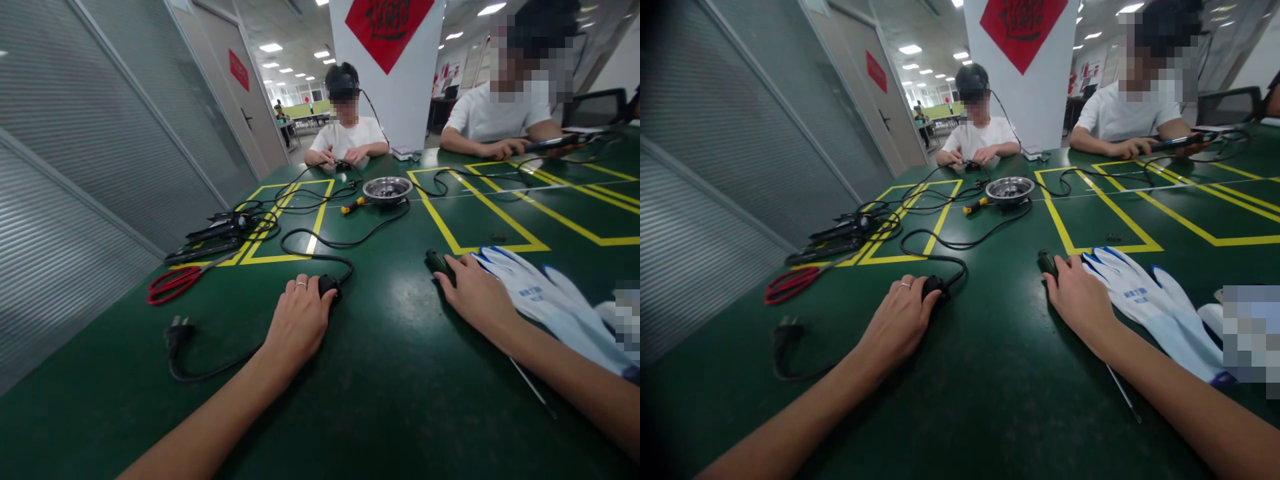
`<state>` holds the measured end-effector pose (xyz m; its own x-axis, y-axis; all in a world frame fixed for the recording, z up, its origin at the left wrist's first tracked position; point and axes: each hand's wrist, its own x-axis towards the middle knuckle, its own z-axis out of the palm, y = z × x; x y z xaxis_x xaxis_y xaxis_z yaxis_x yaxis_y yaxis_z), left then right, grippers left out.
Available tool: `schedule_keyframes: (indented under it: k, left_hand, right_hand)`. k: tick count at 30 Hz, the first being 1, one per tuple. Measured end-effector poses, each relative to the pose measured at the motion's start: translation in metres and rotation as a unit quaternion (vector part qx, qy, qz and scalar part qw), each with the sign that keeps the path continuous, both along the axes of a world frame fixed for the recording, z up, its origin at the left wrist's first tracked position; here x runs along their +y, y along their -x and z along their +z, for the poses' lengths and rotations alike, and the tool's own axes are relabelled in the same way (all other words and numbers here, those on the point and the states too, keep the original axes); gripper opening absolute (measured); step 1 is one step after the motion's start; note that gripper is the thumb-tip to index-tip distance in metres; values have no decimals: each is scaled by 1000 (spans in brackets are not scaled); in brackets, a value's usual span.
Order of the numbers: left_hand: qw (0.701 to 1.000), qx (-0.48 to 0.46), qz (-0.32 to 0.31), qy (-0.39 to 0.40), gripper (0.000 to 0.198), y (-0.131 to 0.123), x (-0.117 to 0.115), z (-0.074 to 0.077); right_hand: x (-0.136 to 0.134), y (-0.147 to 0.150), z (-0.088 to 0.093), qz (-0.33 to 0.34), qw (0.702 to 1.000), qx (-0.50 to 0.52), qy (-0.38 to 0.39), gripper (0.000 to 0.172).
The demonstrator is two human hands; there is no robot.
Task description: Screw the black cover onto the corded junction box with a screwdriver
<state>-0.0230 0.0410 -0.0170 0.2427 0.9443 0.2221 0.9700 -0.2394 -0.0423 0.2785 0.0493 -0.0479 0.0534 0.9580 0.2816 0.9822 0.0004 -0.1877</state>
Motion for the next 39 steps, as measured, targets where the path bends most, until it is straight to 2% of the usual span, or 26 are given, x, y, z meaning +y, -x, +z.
schedule_keyframes:
  k: [3, 6, 8, 9, 10, 11, 13, 15, 17, 19, 21, 23, 24, 26, 28, 29, 30, 32, 35, 37, 39]
  left_hand:
    - [999, -30, -11, -10, 42, -2, -4, 9]
    - [995, -85, -54, -10, 44, -11, -17, 17]
    - [986, -132, -103, 10, 46, -19, -30, 19]
    - [979, -156, -128, 21, 47, -23, -37, 20]
    - [971, -180, -152, 37, 45, -27, -43, 20]
    - [962, -200, -176, 60, 43, -30, -49, 19]
    - [945, -231, -201, 112, 37, -35, -56, 18]
    - [934, -256, -199, 152, 36, -37, -60, 16]
    - [927, -270, -188, 177, 41, -38, -60, 15]
    - [922, -274, -189, 197, 46, -39, -60, 15]
    - [917, -272, -205, 208, 48, -38, -59, 15]
    - [926, -253, -213, 181, 48, -35, -56, 16]
    - [940, -232, -202, 148, 47, -32, -52, 16]
    - [975, -167, -135, 57, 46, -26, -43, 16]
    - [996, -85, -32, -2, 44, -19, -34, 14]
    - [998, -55, -6, 1, 42, -17, -30, 12]
    - [999, -35, -2, 15, 40, -15, -27, 9]
    - [999, -11, -24, 23, 34, -17, -24, 2]
    - [998, 1, -61, 4, 36, -25, -27, -8]
    - [998, -6, -70, 3, 39, -28, -29, -12]
    - [997, -19, -76, 10, 41, -29, -30, -12]
  right_hand:
    - [-1, -2, 5, 0, 1000, -14, -1, 53]
    - [-12, 4, 21, -9, 998, 4, -55, 59]
    - [-27, 14, 34, 45, 993, 87, -70, 61]
    - [-36, 21, 40, 105, 982, 152, -25, 60]
    - [-45, 27, 44, 167, 959, 221, 56, 60]
    - [-53, 34, 46, 213, 923, 287, 141, 61]
    - [-65, 45, 47, 256, 835, 409, 263, 60]
    - [-71, 52, 44, 270, 749, 513, 321, 56]
    - [-71, 56, 40, 273, 690, 581, 335, 52]
    - [-69, 56, 36, 267, 665, 612, 335, 49]
    - [-67, 55, 33, 243, 665, 628, 324, 47]
    - [-65, 52, 30, 205, 660, 659, 299, 45]
    - [-64, 51, 29, 186, 647, 683, 282, 44]
    - [-61, 47, 26, 157, 603, 739, 255, 41]
    - [-57, 44, 23, 141, 566, 776, 241, 38]
    - [-55, 43, 22, 133, 565, 779, 239, 37]
    - [-53, 43, 21, 121, 577, 772, 237, 37]
    - [-52, 45, 21, 98, 632, 734, 231, 37]
    - [-52, 50, 25, 80, 720, 651, 226, 38]
    - [-54, 52, 28, 90, 765, 597, 223, 37]
    - [-56, 53, 29, 110, 797, 553, 217, 36]
